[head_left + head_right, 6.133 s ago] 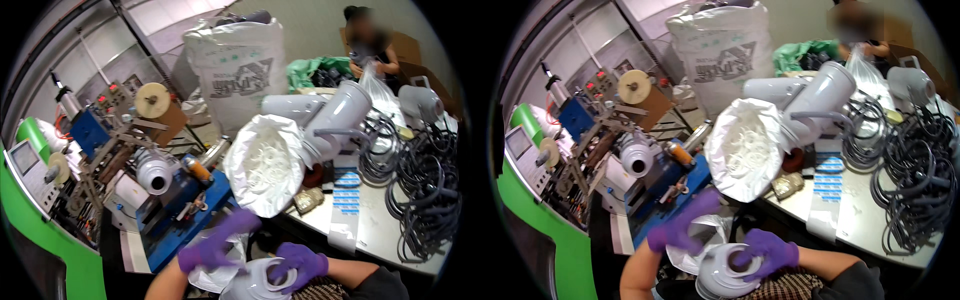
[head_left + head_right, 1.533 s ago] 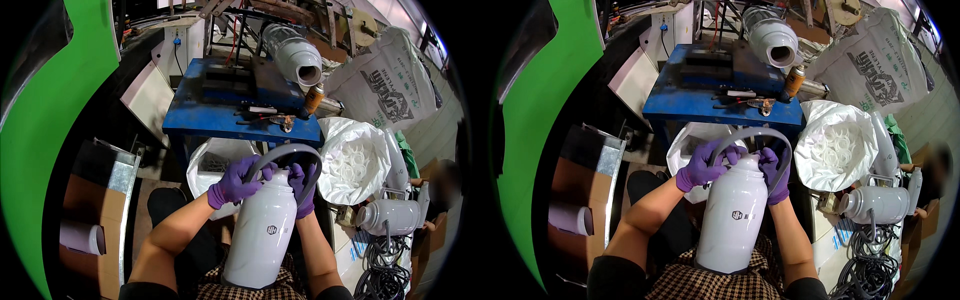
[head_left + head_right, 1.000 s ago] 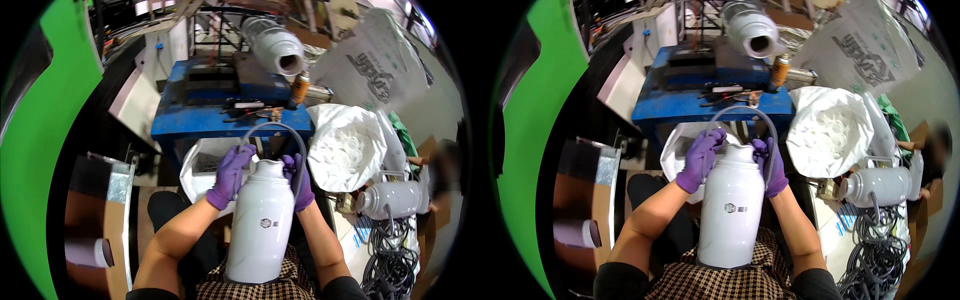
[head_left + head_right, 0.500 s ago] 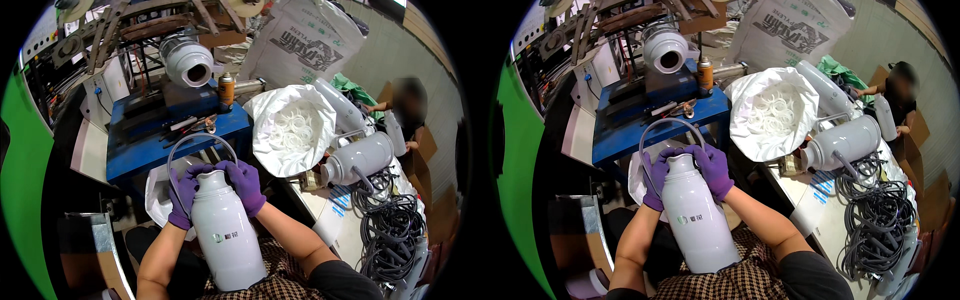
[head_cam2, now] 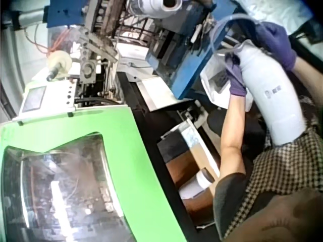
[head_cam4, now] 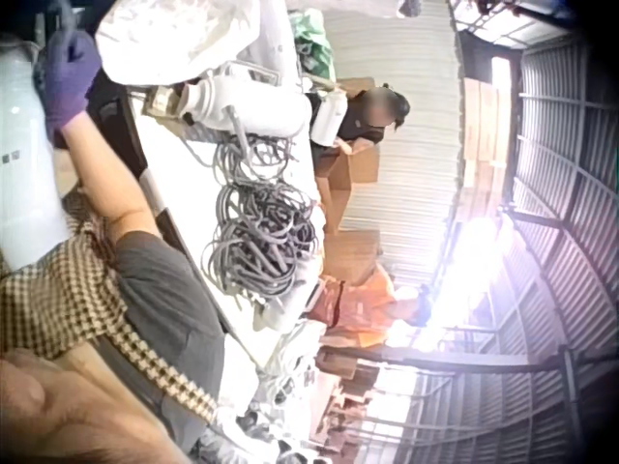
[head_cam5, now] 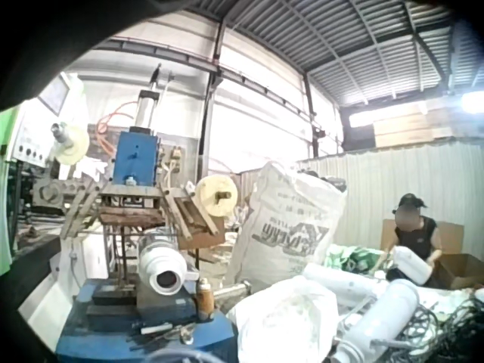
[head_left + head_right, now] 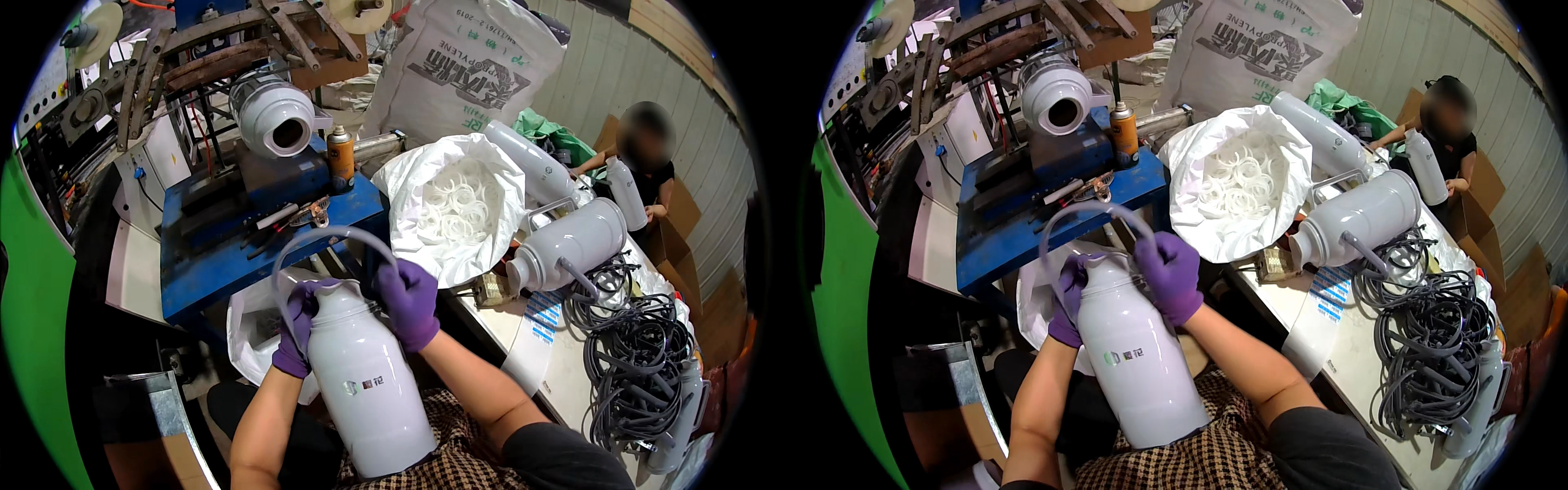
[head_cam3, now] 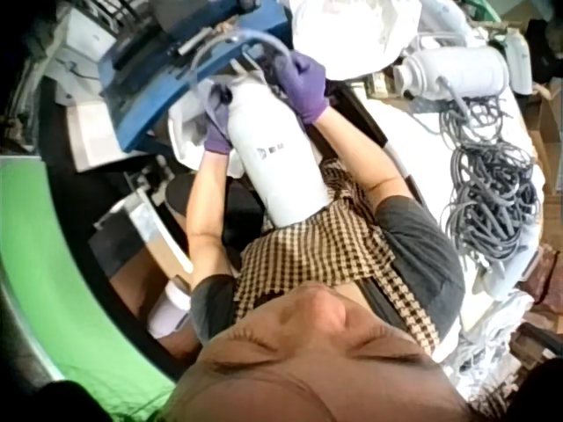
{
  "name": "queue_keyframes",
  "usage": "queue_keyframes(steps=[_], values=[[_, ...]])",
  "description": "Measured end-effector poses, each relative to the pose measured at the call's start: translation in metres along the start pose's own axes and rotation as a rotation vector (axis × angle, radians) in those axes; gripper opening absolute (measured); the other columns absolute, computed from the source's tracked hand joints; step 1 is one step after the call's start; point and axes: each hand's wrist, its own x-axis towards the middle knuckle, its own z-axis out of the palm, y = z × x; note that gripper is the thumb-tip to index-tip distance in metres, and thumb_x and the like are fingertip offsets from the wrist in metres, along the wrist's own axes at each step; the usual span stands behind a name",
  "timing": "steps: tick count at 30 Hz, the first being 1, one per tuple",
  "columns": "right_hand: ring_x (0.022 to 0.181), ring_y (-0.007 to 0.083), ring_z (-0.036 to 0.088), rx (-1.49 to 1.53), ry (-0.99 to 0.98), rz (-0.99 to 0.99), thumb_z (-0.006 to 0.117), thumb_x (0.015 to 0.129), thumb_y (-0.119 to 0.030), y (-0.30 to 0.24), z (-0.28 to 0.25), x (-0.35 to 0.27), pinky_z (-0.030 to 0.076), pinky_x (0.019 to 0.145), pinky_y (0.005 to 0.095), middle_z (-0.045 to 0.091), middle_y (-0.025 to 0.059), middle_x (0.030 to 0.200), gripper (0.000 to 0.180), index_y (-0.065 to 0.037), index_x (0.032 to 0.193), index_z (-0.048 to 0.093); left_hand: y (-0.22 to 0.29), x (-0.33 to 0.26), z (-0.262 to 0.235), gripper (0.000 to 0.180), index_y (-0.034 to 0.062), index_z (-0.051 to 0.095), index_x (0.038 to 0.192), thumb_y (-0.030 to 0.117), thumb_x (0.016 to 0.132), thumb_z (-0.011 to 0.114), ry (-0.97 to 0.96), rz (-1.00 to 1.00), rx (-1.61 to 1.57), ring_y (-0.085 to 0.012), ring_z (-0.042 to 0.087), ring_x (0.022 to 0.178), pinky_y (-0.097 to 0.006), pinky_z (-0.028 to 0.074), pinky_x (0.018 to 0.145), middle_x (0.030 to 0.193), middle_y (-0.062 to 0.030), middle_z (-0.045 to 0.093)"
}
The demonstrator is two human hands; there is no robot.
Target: The person assembles white electric kettles by inserting a grey handle into the kettle body, then placing the completed unit into a cardboard box. The person repeats this process for multiple kettles.
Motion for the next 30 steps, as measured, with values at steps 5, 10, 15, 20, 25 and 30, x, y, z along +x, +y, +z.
queue_keyframes(steps=[5, 10, 15, 20, 25, 30], values=[[0.065, 0.0085, 0.055, 0.166, -0.115, 0.378, 0.065, 0.098, -0.032, -0.015, 0.02, 0.016, 0.042, 0.062, 0.0256, 0.06, -0.0016, 0.068, 0.036, -0.004, 0.076, 0.065, -0.003, 0.006, -0.013, 0.041, 0.0021, 0.065, 0.116, 0.035, 0.108, 0.042, -0.036, -0.165, -0.581, -0.0234, 0.067, 0.104, -0.039, 0.05, 0.103, 0.117, -0.0115, 0.07], [0.098, 0.0119, 0.063, 0.913, -0.4, 0.619, 0.054, 0.105, -0.041, 0.026, 0.008, 0.041, 0.051, 0.084, 0.0272, 0.07, 0.0037, 0.103, 0.04, -0.005, 0.096, 0.069, -0.008, 0.01, 0.001, 0.028, -0.0024, 0.062, 0.122, 0.016, 0.104, 0.052, 0.046, 0.095, -0.04, -0.0247, 0.067, 0.107, -0.035, 0.053, 0.1, 0.12, -0.0143, 0.069], [0.11, 0.0139, 0.064, 0.228, -0.821, 0.413, 0.059, 0.104, -0.035, 0.029, -0.052, 0.05, 0.049, 0.1, 0.03, 0.071, 0.0093, 0.115, 0.044, 0.002, 0.125, 0.066, -0.022, -0.005, 0.004, 0.056, -0.0006, 0.06, 0.128, 0.043, 0.109, 0.029, 0.098, -0.044, -0.399, -0.0303, 0.058, 0.122, -0.044, 0.04, 0.113, 0.128, -0.0173, 0.064], [0.124, 0.0245, 0.057, 0.108, -0.428, -0.083, 0.066, 0.095, -0.033, -0.052, -0.21, 0.038, 0.04, 0.112, 0.0368, 0.059, 0.0113, 0.136, 0.055, -0.003, 0.139, 0.055, -0.043, -0.006, -0.085, 0.045, 0.0038, 0.053, 0.135, -0.007, 0.093, 0.062, 0.086, 0.206, 0.419, -0.0212, 0.055, 0.122, -0.039, 0.05, 0.108, 0.129, -0.0092, 0.054], [0.129, 0.0297, 0.055, 0.696, 0.085, -0.439, 0.048, 0.105, -0.045, -0.131, -0.387, -0.008, 0.045, 0.112, 0.0479, 0.055, 0.014, 0.144, 0.056, -0.007, 0.146, 0.045, -0.041, -0.023, -0.109, 0.034, 0.0103, 0.063, 0.127, 0.033, 0.102, 0.057, 0.287, -0.223, -0.458, -0.0226, 0.057, 0.119, -0.039, 0.046, 0.107, 0.127, -0.0049, 0.059], [0.124, 0.0326, 0.059, 0.75, 0.991, -0.337, 0.049, 0.104, -0.032, -0.138, -0.489, -0.026, 0.06, 0.093, 0.0523, 0.06, 0.0142, 0.138, 0.038, -0.011, 0.134, 0.06, -0.039, -0.039, -0.07, 0.035, 0.0114, 0.063, 0.125, 0.036, 0.101, 0.057, 0.351, -0.217, -0.015, -0.0219, 0.059, 0.113, -0.038, 0.046, 0.102, 0.123, -0.0049, 0.061]])
